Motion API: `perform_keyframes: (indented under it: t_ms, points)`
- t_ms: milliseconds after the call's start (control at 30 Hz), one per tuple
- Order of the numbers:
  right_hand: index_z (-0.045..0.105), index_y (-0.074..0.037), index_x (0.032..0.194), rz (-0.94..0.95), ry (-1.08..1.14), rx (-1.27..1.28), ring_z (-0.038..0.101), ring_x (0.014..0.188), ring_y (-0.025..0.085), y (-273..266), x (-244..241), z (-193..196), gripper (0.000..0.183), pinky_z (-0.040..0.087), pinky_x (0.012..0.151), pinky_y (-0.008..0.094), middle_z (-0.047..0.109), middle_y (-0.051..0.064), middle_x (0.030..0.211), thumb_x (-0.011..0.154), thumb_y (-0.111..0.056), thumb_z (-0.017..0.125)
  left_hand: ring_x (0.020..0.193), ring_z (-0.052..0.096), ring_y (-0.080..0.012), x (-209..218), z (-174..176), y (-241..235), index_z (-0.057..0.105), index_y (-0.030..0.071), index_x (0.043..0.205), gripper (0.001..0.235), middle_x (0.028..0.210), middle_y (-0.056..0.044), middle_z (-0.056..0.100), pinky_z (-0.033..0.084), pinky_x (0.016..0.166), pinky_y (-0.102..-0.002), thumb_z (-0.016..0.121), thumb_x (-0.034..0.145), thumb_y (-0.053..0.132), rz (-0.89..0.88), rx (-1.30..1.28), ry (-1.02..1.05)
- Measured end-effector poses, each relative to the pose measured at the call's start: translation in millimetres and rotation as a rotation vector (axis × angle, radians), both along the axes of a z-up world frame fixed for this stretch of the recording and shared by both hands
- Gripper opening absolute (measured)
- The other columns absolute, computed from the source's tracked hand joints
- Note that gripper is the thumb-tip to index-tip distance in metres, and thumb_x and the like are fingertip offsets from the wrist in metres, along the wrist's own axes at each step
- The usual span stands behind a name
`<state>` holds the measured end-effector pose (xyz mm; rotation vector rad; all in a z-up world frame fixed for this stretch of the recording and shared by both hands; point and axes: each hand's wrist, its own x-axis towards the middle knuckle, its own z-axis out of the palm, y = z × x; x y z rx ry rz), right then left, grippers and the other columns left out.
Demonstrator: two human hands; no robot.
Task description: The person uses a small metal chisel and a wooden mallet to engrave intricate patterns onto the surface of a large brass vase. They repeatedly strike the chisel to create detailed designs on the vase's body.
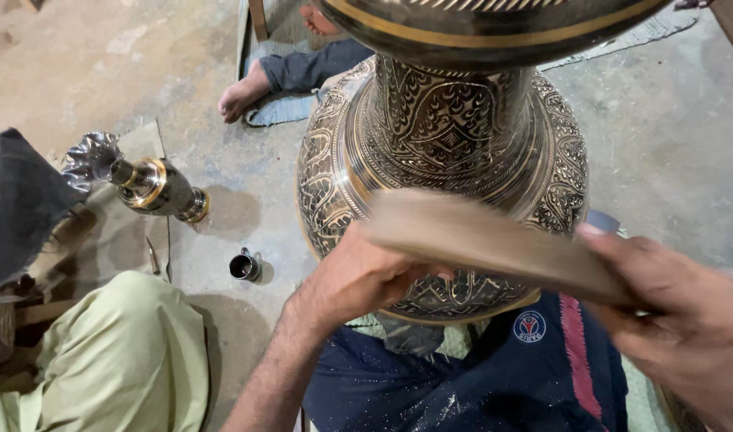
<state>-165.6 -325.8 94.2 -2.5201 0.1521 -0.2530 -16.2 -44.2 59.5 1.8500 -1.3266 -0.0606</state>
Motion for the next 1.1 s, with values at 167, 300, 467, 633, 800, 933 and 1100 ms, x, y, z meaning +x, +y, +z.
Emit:
perform_keyframes:
  t_ms: [167, 300, 467, 633, 800, 933, 1100]
  points:
    - [0.06, -0.017, 0.137, 0.094, -0.143, 0.047, 0.071, 0.085, 0.016, 10, 2, 2, 0.07, 0.06, 0.073, 0.032, 0.073, 0.011, 0.104, 0.071, 0.001, 0.078, 0.114, 0.071, -0.026, 2, -3, 4, 0.075, 0.016, 0.11, 0.026, 0.117, -0.005, 0.074, 0.059, 0.103, -0.041, 0.077, 0.085, 0.008, -0.007, -0.116, -0.084]
    - [0.063, -0.023, 0.138, 0.015, 0.038, -0.111, 0.07, 0.08, 0.015, 8, 5, 6, 0.071, 0.059, 0.067, 0.031, 0.075, 0.01, 0.095, 0.075, 0.007, 0.075, 0.106, 0.072, -0.0243, 2, -5, 5, 0.076, 0.017, 0.113, 0.035, 0.112, -0.003, 0.075, 0.06, 0.094, -0.04, 0.074, 0.082, 0.001, -0.006, 0.054, -0.035]
    - [0.067, -0.018, 0.134, 0.052, -0.037, 0.065, 0.068, 0.076, 0.015, -3, -3, -3, 0.066, 0.056, 0.063, 0.031, 0.071, 0.008, 0.095, 0.073, 0.007, 0.073, 0.102, 0.073, -0.0244, 2, -13, 5, 0.074, 0.016, 0.11, 0.03, 0.109, -0.004, 0.075, 0.059, 0.096, -0.041, 0.078, 0.082, 0.006, 0.015, 0.007, -0.134]
    - [0.067, -0.026, 0.136, -0.027, 0.08, -0.217, 0.07, 0.071, 0.016, -8, -7, -10, 0.067, 0.054, 0.063, 0.03, 0.074, 0.007, 0.094, 0.077, 0.002, 0.079, 0.097, 0.079, -0.0144, 4, -13, 0, 0.071, 0.015, 0.116, 0.021, 0.108, 0.0, 0.078, 0.063, 0.084, -0.027, 0.071, 0.098, 0.004, 0.008, -0.004, 0.036]
    - [0.063, -0.013, 0.139, -0.037, -0.189, 0.054, 0.07, 0.09, 0.015, -1, -12, -12, 0.058, 0.054, 0.078, 0.025, 0.071, 0.01, 0.106, 0.084, 0.004, 0.075, 0.095, 0.078, -0.0157, -4, -7, -3, 0.067, 0.008, 0.127, 0.033, 0.105, -0.004, 0.077, 0.066, 0.081, -0.027, 0.069, 0.094, 0.005, 0.047, -0.096, 0.085]
    - [0.066, -0.01, 0.127, -0.105, -0.062, 0.046, 0.071, 0.086, 0.016, 6, -12, -11, 0.05, 0.059, 0.077, 0.028, 0.072, 0.01, 0.098, 0.081, 0.001, 0.08, 0.091, 0.078, -0.0132, -3, -4, -4, 0.07, 0.015, 0.12, 0.022, 0.103, -0.001, 0.078, 0.066, 0.082, -0.026, 0.069, 0.1, 0.007, 0.06, -0.027, -0.011]
    - [0.062, 0.003, 0.124, 0.025, -0.226, 0.046, 0.072, 0.086, 0.014, -1, -11, -12, 0.05, 0.059, 0.076, 0.026, 0.072, 0.013, 0.098, 0.078, -0.011, 0.079, 0.092, 0.077, -0.0171, -8, 2, 1, 0.067, 0.009, 0.128, 0.033, 0.101, -0.002, 0.077, 0.064, 0.081, -0.031, 0.073, 0.096, 0.008, 0.026, -0.088, 0.093]
